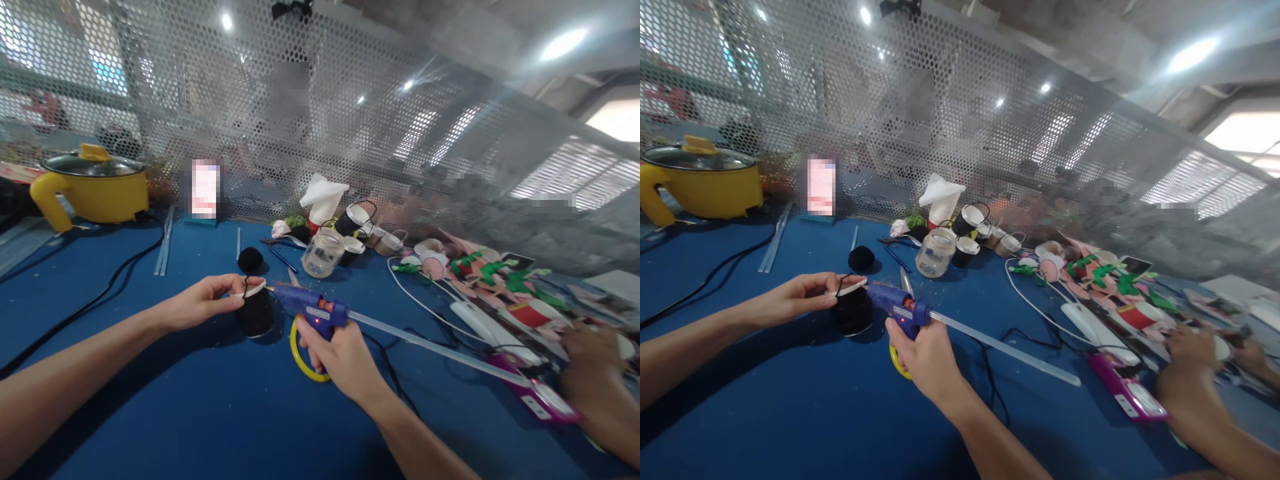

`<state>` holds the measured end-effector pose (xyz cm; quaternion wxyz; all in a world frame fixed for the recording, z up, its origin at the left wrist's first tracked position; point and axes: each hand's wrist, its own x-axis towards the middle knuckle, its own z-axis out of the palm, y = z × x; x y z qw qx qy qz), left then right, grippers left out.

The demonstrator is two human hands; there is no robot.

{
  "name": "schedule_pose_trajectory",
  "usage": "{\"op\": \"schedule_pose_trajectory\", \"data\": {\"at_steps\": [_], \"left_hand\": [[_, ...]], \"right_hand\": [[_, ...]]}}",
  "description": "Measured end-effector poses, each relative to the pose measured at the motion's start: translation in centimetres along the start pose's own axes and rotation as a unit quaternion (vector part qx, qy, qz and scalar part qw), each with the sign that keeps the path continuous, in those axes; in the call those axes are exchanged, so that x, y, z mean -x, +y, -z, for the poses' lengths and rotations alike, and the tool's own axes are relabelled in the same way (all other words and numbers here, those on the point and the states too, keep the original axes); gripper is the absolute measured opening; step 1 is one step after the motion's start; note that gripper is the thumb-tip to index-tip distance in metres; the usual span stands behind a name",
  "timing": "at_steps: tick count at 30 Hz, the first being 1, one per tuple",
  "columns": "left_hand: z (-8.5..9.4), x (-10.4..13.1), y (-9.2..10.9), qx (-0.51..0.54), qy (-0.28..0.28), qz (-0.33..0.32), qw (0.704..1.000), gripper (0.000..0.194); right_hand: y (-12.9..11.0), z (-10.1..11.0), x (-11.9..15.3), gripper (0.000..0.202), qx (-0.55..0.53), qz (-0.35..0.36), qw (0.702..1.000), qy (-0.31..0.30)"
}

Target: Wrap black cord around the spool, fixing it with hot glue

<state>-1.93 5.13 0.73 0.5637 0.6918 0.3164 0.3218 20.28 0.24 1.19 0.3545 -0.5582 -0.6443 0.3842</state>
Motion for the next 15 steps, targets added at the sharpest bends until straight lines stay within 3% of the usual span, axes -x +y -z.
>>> {"op": "schedule_pose_trajectory", "data": {"at_steps": [15], "left_hand": [[-0.05, 0.05, 0.21, 0.005, -0.001, -0.005, 1.0, 0.014]], "right_hand": [[-0.11, -0.17, 0.36, 0.032, 0.004, -0.005, 1.0, 0.003]]}}
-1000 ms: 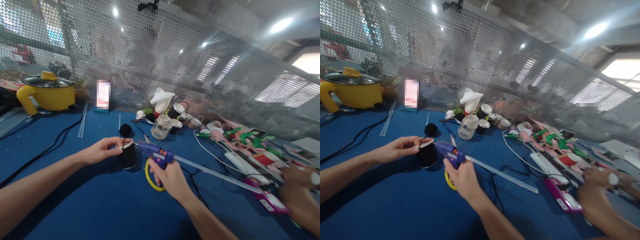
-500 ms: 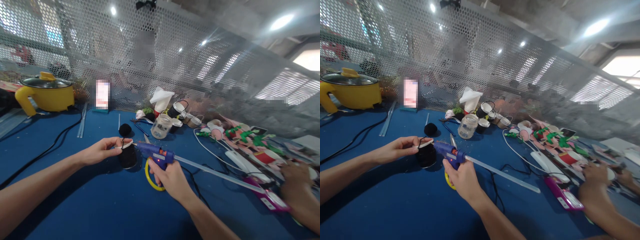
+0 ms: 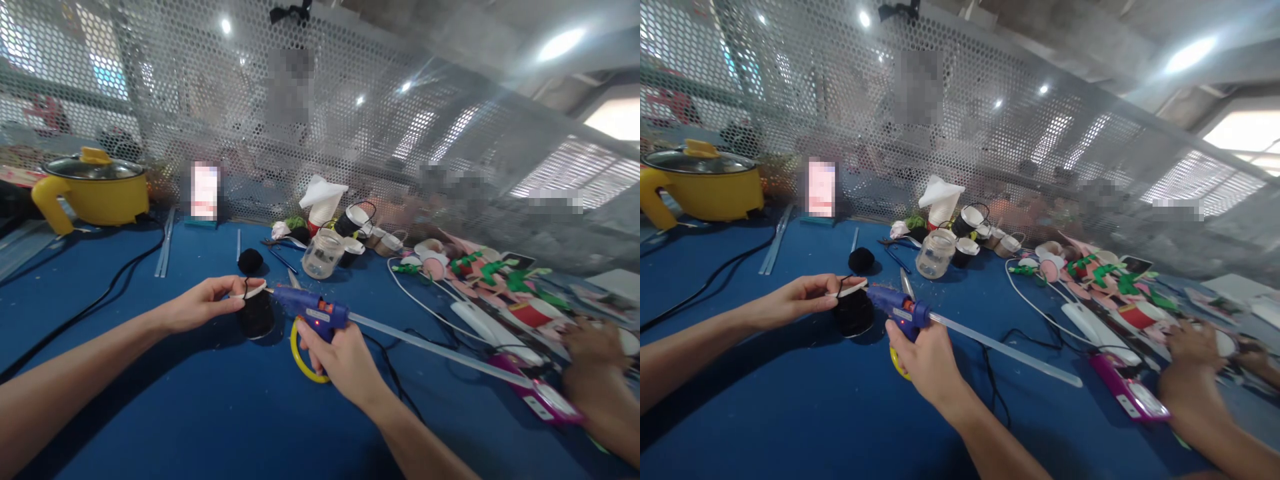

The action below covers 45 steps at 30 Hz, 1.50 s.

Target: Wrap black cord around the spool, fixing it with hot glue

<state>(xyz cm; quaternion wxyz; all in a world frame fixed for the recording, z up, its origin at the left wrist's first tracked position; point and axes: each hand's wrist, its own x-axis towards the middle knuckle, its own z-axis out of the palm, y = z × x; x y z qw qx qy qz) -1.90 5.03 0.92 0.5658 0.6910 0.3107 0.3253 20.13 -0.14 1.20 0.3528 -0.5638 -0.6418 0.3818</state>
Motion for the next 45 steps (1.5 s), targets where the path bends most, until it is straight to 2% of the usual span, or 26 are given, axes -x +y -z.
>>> {"op": "schedule_pose_trajectory", "data": {"at_steps": [6, 11, 17, 19, 26, 29, 33, 37, 41, 44, 45], "left_hand": [[0.1, 0.0, -0.2, 0.008, -0.005, 0.001, 1.0, 0.015], [0.5, 0.0, -0.2, -0.014, -0.025, -0.004, 1.0, 0.017], [0.3, 0.2, 0.8, -0.081, -0.032, -0.021, 0.996, 0.018], [0.2, 0.3, 1.1, -0.108, -0.043, -0.027, 0.993, 0.017], [0.4, 0.6, 2.7, -0.204, -0.099, -0.024, 0.974, 0.017], [0.2, 0.9, 3.5, -0.233, -0.107, -0.019, 0.966, 0.017], [-0.6, 1.3, 3.8, -0.244, -0.108, -0.02, 0.964, 0.016], [-0.9, 1.5, 3.6, -0.263, -0.103, -0.025, 0.959, 0.015], [-0.8, 1.5, 3.5, -0.264, -0.098, -0.03, 0.959, 0.016], [-0.8, 1.5, 3.5, -0.267, -0.097, -0.03, 0.958, 0.017], [-0.9, 1.5, 3.6, -0.27, -0.097, -0.033, 0.957, 0.017]], "right_hand": [[-0.3, 0.3, -0.1, 0.032, -0.048, -0.009, 0.998, -0.033], [0.2, 1.6, -1.3, 0.022, -0.176, -0.016, 0.983, -0.045], [0.4, 3.5, -3.7, 0.019, -0.266, -0.037, 0.96, 0.079], [-0.1, 4.3, -5.0, 0.015, -0.272, -0.039, 0.957, 0.097], [-2.5, 6.6, -10.9, 0.03, -0.226, -0.071, 0.968, 0.083], [-2.4, 7.0, -12.8, 0.027, -0.199, -0.111, 0.971, 0.066], [-1.6, 7.1, -14.0, 0.027, -0.143, -0.159, 0.976, 0.049], [-1.1, 7.8, -14.1, 0.035, -0.075, -0.168, 0.981, 0.062], [-1.9, 8.4, -12.5, 0.038, 0.012, -0.141, 0.982, 0.128], [-3.2, 7.1, -9.7, 0.03, 0.082, -0.054, 0.975, 0.199], [-3.6, 6.2, -8.5, 0.031, 0.142, 0.039, 0.966, 0.213]]}}
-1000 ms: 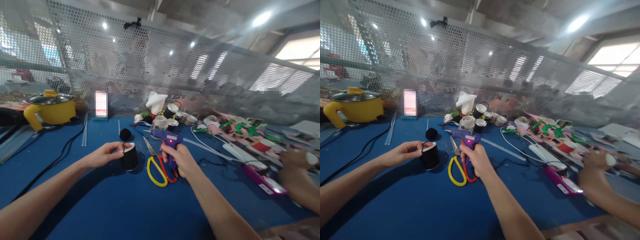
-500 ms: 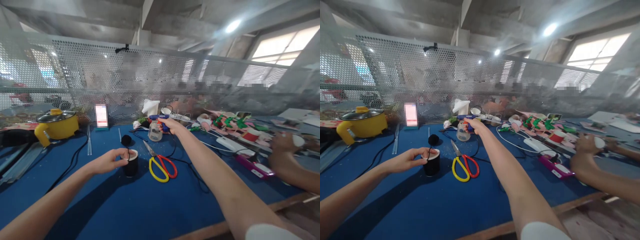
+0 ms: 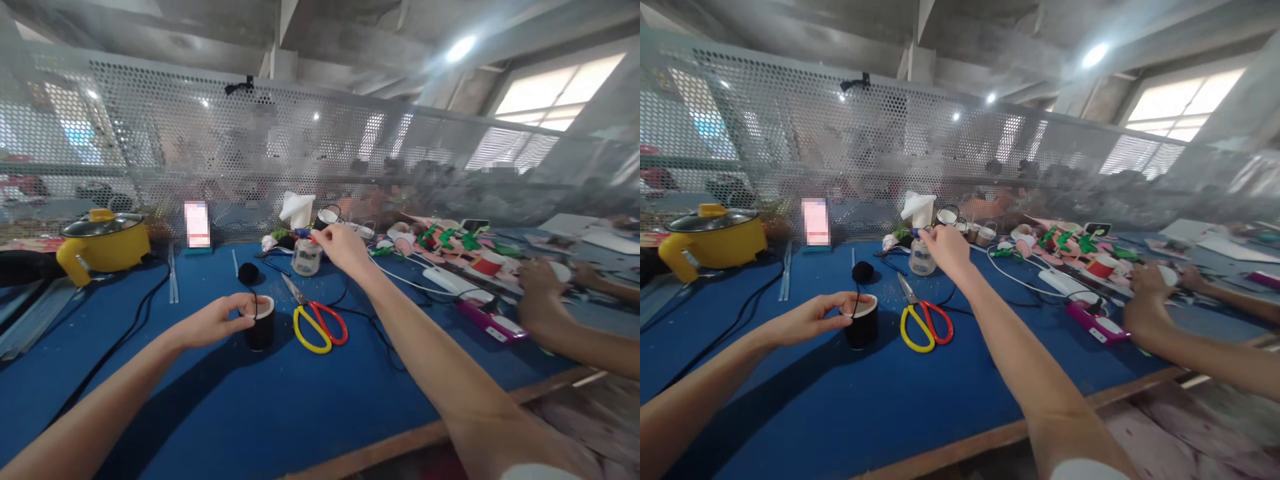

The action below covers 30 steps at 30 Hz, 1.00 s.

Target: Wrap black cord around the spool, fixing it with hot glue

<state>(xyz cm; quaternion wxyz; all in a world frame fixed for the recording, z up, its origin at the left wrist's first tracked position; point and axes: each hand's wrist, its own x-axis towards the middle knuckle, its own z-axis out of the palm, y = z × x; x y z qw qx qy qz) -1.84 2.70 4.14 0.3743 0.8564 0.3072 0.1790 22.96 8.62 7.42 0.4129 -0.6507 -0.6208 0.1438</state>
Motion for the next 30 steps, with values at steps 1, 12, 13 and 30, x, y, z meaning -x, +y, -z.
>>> {"op": "schedule_pose_trajectory", "data": {"at_steps": [1, 12, 13, 30], "left_hand": [[-0.1, -0.1, 0.1, -0.004, 0.0, -0.004, 1.0, 0.017], [-0.9, -1.0, 0.9, -0.085, 0.003, 0.007, 0.996, 0.016], [-1.0, -1.0, 0.9, -0.083, 0.005, 0.01, 0.997, 0.016], [-2.0, -1.1, -0.8, 0.169, 0.076, 0.109, 0.977, 0.021]], "right_hand": [[-0.7, -0.4, 1.5, 0.033, 0.018, 0.084, 0.996, -0.011], [-1.9, -6.3, 8.0, 0.048, -0.194, 0.145, 0.919, -0.311], [-1.8, -6.4, 8.0, 0.043, -0.224, 0.109, 0.916, -0.314], [1.1, -5.2, 9.7, 0.015, -0.42, -0.022, 0.891, -0.17]]}}
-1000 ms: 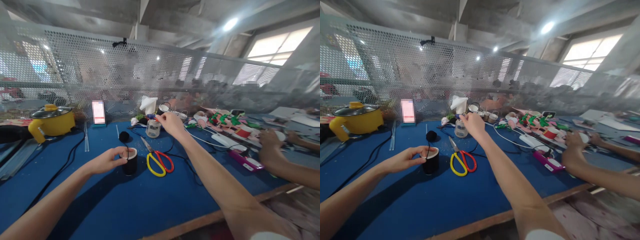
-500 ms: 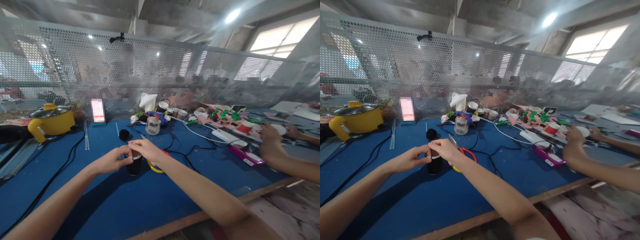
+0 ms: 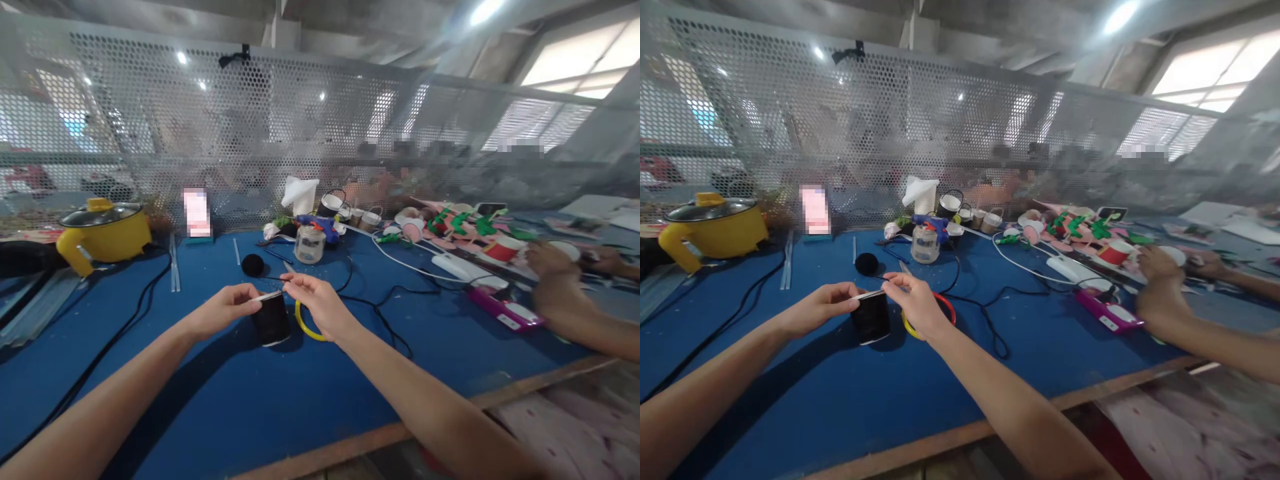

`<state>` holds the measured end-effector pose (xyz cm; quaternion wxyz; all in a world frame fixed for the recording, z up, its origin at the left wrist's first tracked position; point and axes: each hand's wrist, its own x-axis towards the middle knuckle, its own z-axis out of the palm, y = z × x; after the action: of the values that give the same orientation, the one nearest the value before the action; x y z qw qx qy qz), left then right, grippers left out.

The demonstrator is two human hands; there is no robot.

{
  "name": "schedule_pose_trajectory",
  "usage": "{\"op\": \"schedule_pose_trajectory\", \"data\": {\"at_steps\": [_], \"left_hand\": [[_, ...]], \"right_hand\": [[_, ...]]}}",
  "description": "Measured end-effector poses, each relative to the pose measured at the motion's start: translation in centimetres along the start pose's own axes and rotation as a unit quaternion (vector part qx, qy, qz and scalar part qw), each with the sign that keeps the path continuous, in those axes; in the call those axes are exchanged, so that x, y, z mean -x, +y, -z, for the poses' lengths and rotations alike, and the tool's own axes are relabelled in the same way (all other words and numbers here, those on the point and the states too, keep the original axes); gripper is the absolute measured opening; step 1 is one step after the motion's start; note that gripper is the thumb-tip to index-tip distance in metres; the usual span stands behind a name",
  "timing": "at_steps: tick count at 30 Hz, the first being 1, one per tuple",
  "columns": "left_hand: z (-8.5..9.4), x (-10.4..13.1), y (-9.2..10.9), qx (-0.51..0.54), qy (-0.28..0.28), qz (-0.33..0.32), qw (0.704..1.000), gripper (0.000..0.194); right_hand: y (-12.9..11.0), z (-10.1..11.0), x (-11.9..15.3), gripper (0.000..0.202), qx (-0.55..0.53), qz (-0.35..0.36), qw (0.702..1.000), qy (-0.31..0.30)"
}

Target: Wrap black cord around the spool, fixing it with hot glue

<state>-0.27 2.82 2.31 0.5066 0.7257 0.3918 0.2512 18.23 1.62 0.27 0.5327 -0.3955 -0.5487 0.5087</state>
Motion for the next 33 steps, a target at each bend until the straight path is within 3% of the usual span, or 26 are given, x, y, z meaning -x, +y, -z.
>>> {"op": "schedule_pose_trajectory", "data": {"at_steps": [5, 23, 33], "left_hand": [[0.0, -0.1, -0.4, 0.007, 0.006, 0.008, 1.0, 0.018], [0.5, -0.2, -1.1, 0.106, -0.062, -0.033, 0.992, 0.015], [0.5, 0.2, 0.1, 0.028, -0.056, -0.004, 0.998, 0.017]], "right_hand": [[0.7, -0.1, 0.4, 0.016, 0.001, -0.017, 1.0, 0.015], [3.3, -0.1, -0.4, 0.015, 0.05, 0.008, 0.999, 0.013], [2.6, -0.7, -0.4, 0.014, 0.085, 0.026, 0.996, 0.005]]}}
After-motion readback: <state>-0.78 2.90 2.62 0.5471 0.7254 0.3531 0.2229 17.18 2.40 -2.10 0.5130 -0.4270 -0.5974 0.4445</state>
